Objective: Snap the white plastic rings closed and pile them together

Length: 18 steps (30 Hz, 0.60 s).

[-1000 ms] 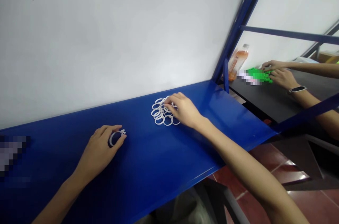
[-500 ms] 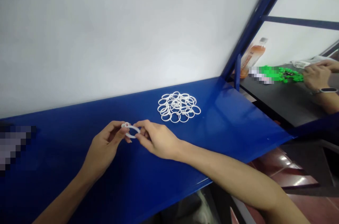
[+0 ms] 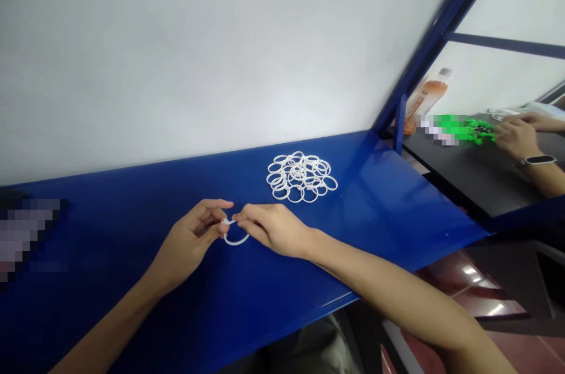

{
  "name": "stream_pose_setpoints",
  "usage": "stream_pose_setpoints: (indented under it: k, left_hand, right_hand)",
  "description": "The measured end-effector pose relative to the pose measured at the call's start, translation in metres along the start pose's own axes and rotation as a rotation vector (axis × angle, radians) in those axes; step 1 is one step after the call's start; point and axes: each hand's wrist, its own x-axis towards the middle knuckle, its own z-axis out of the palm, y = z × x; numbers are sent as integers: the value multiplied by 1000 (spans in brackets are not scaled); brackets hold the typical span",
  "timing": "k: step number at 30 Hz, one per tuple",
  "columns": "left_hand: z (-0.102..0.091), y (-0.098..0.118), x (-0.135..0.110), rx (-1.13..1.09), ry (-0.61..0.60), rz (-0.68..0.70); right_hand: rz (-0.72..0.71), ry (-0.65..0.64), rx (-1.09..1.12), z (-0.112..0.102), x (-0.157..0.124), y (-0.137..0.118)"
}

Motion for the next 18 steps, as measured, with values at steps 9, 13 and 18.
stream_pose_setpoints:
  k: [9, 13, 18]
  left_hand:
    - [-6, -3, 4, 247, 18, 32]
    - [-16, -11, 11, 576, 102, 193]
    - [-28, -23, 17, 667, 122, 288]
  right_hand:
    - [-78, -103, -161, -1, -3, -2]
    - [-15, -18, -370, -20, 5, 3]
    - [251, 174, -720, -80, -3, 39]
